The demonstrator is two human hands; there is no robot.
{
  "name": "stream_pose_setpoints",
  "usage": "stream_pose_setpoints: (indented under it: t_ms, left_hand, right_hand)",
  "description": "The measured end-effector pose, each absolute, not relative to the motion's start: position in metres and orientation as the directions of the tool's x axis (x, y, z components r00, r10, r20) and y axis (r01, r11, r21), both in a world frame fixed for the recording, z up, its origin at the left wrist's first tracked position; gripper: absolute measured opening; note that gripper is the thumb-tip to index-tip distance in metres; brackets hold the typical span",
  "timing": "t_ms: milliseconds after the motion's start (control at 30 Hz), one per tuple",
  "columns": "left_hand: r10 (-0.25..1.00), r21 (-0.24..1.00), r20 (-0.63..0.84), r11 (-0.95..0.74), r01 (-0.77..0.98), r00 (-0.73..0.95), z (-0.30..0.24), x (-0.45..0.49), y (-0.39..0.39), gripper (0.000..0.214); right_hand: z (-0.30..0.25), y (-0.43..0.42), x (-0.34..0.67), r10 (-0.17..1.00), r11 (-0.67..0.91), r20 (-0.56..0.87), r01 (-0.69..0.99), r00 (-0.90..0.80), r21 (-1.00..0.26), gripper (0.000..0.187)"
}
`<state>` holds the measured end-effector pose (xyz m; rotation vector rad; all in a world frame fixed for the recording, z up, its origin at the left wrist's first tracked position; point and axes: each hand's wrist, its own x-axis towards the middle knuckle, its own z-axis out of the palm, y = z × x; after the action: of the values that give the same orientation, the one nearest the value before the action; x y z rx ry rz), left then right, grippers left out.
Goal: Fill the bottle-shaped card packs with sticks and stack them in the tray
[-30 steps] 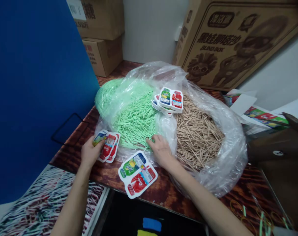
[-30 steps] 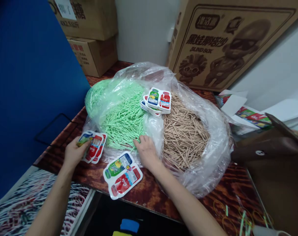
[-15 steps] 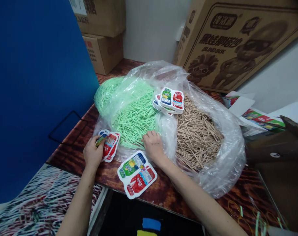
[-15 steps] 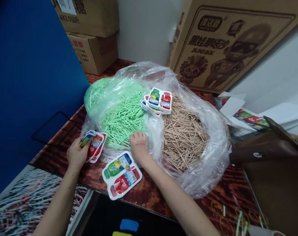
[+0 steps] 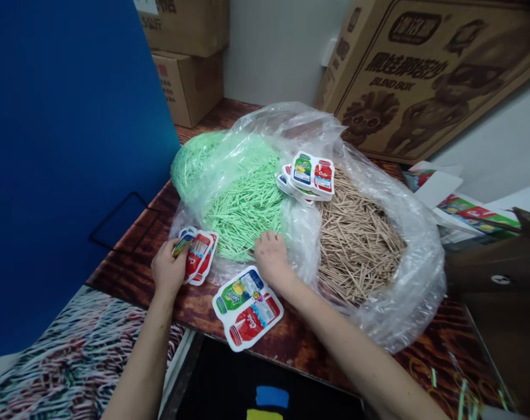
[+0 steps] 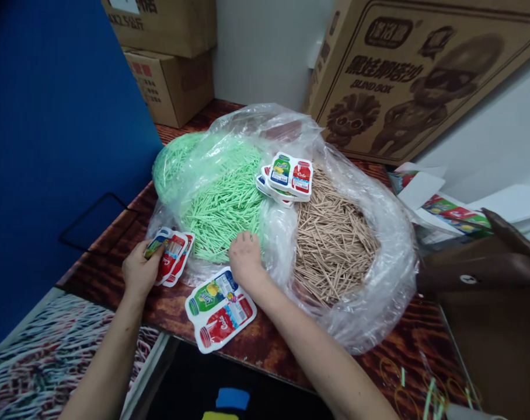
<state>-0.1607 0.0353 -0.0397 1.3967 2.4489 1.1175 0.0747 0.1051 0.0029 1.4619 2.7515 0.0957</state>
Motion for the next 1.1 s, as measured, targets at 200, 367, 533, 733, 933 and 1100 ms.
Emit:
stream_pose_setpoints:
  t_ms: [200, 367, 533, 733, 933, 1100]
  left_hand:
    - [0.784, 0.647, 0.207, 0.34, 0.683, -0.586, -0.033, -0.158, 0.036, 0.032]
    - [0.801, 0.775, 0.139, 0.279, 0.568, -0.583, -0.028, -0.168, 0.037, 0.043]
    - [0.843, 0.818, 0.064, 0.262, 0.512, -0.534, -0.031, -0.181, 0.037, 0.043]
    - [0.798, 0.496, 0.346, 0.291, 0.818, -0.494, -0.018, -0.155, 0.025, 0.06]
    - [0.884, 0.414, 0.333, 0.175, 0.893, -0.328, -0.024, -0.13, 0.015, 0.05]
    - [0.819, 0.684, 0.409, 0.017, 0.729, -0.402, -0.001, -0.099, 0.029, 0.037]
  right_hand:
    - [0.001, 0.115, 0.075, 0.778, 0.624, -0.057, 0.78, -0.625, -0.044, 0.027]
    - [0.009, 0.134, 0.088, 0.779, 0.578, -0.121, 0.78, -0.615, -0.242, 0.015]
    - [0.015, 0.159, 0.105, 0.819, 0.392, -0.155, 0.737, -0.552, -0.551, 0.014]
    - [0.019, 0.166, 0.105, 0.836, 0.068, -0.205, 0.466, -0.509, -0.882, 0.016]
    - [0.027, 0.16, 0.106, 0.8, -0.191, -0.287, 0.229, -0.527, -0.954, 0.023]
    - [0.029, 0.143, 0.111, 0.705, -0.385, -0.34, 0.066, -0.623, -0.92, 0.033]
